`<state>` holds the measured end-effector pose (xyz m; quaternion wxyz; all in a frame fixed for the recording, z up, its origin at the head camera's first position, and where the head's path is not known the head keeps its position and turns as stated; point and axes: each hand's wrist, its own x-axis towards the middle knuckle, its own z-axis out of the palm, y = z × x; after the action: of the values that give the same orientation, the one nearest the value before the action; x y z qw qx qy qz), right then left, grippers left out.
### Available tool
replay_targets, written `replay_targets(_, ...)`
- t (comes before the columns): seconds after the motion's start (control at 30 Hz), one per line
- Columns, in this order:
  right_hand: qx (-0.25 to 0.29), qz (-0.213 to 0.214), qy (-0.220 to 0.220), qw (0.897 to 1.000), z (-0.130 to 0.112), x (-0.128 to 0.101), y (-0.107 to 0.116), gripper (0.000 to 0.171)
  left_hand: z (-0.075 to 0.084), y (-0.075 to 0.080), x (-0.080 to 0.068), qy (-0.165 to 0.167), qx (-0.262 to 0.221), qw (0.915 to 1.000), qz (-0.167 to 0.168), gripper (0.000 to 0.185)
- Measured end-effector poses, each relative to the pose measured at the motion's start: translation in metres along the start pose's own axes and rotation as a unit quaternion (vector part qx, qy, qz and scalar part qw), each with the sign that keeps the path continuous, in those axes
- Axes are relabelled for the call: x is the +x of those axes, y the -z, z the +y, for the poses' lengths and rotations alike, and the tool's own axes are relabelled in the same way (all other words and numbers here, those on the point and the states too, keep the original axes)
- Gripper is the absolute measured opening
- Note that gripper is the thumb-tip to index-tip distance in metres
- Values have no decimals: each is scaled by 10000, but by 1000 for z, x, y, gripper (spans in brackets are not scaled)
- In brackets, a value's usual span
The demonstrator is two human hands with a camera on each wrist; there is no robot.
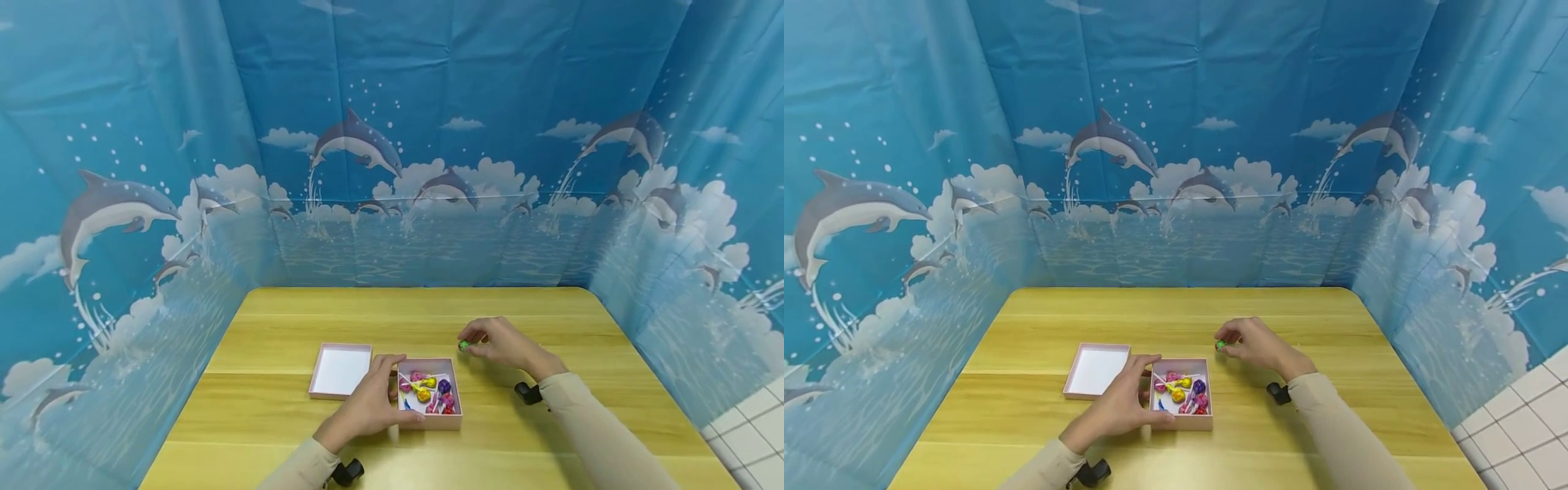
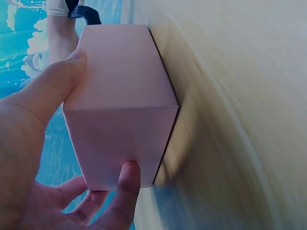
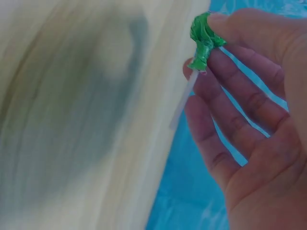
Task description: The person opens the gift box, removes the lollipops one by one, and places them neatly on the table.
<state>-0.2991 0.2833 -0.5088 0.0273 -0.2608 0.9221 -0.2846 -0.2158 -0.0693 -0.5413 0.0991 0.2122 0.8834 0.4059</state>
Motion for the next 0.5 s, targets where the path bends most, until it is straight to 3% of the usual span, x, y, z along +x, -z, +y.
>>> replay_targets(0.5, 133, 197, -621, 9978, 28, 8, -20, 18, 2, 0, 0, 25, 4, 10000, 13, 123)
